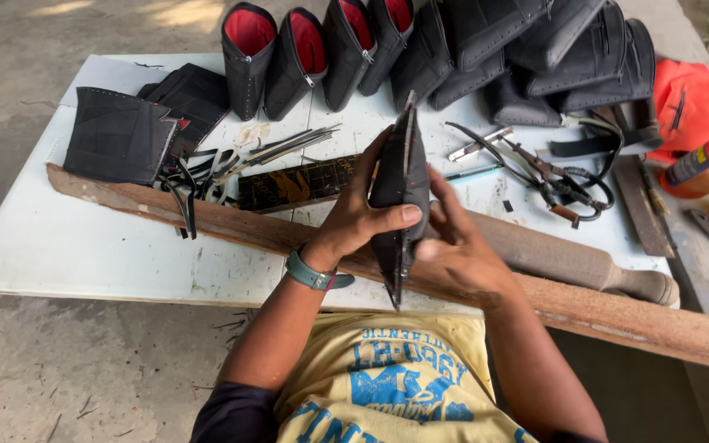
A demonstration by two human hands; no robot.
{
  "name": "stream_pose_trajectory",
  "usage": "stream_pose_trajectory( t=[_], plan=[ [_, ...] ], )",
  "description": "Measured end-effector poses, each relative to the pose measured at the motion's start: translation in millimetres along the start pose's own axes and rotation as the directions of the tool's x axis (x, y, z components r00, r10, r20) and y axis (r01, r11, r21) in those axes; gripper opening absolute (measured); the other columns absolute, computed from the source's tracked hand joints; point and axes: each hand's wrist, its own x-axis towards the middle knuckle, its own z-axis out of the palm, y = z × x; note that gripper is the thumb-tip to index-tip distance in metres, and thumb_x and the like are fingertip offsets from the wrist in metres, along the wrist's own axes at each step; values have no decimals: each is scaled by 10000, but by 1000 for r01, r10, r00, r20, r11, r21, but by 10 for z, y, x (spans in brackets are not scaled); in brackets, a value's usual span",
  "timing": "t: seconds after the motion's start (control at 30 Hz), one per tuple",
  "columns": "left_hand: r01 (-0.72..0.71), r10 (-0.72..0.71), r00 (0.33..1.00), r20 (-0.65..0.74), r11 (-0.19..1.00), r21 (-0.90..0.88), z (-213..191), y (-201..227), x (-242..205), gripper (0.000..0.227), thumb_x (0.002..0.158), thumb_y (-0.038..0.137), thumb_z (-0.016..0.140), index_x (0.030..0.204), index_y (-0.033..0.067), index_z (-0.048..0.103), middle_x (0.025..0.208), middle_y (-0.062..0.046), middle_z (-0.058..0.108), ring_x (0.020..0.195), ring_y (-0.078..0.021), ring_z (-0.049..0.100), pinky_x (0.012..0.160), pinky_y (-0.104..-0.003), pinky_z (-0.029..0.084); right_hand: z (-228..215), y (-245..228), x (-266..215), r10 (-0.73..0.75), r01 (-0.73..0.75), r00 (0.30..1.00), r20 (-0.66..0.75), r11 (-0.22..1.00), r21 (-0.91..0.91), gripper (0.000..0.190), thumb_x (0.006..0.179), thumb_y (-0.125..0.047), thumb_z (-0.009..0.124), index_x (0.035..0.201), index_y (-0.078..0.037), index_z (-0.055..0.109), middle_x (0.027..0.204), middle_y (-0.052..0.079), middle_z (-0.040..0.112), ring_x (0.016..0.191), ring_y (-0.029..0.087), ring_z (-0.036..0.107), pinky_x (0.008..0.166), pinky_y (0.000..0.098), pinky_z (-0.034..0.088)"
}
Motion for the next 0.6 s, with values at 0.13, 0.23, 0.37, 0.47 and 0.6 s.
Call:
stream_pose_trajectory(
  t=[0.13, 0.23, 0.37, 0.47, 0.6],
  plan=[
    [-43, 44, 999, -2, 987, 158, 35, 9, 31, 1256, 778, 696, 728, 1656, -12, 177, 1532, -267, 343, 1541, -450, 298, 1265, -556, 310, 33, 132, 12, -36, 26, 999, 28, 952, 304, 1094, 808, -373, 813, 1661, -104, 183, 1602, 132, 385, 1480, 284, 381, 1209, 440, 321],
    [-44, 41, 999, 18, 969, 242, 82, -13, 41, 1247, 791, 737, 678, 1674, 12, 175, 1497, -274, 378, 1511, -443, 331, 1253, -548, 315, 12, 105, 3, 29, -24, 1000, -5, 920, 390, 1018, 845, -375, 740, 1661, -108, 193, 1540, 126, 445, 1362, 258, 483, 1104, 415, 422],
    [-89, 82, 996, 43, 974, 209, 162, -58, 44, 1070, 961, 757, 445, 1678, 44, 96, 1568, -268, 290, 1548, -433, 273, 1267, -538, 295, 0, 56, 18, 38, -26, 999, -37, 959, 281, 956, 864, -379, 684, 1656, -115, 217, 1497, 128, 475, 1295, 244, 520, 1042, 391, 456],
    [-95, 91, 995, 31, 967, 236, 243, -76, 10, 947, 1048, 712, 335, 1675, 50, 81, 1610, -263, 230, 1574, -433, 225, 1279, -537, 277, 12, 62, 2, 20, -4, 998, -54, 960, 278, 942, 863, -386, 674, 1651, -104, 242, 1497, 135, 488, 1285, 241, 532, 1036, 371, 460],
    [-60, 52, 998, 33, 944, 324, 290, -58, 41, 945, 1029, 705, 324, 1670, 53, 84, 1605, -269, 185, 1564, -434, 195, 1254, -523, 300, -12, 57, -11, -32, 53, 996, -80, 960, 276, 858, 931, -433, 618, 1630, -44, 305, 1504, 141, 533, 1355, 217, 548, 1093, 335, 469]
  ],
)
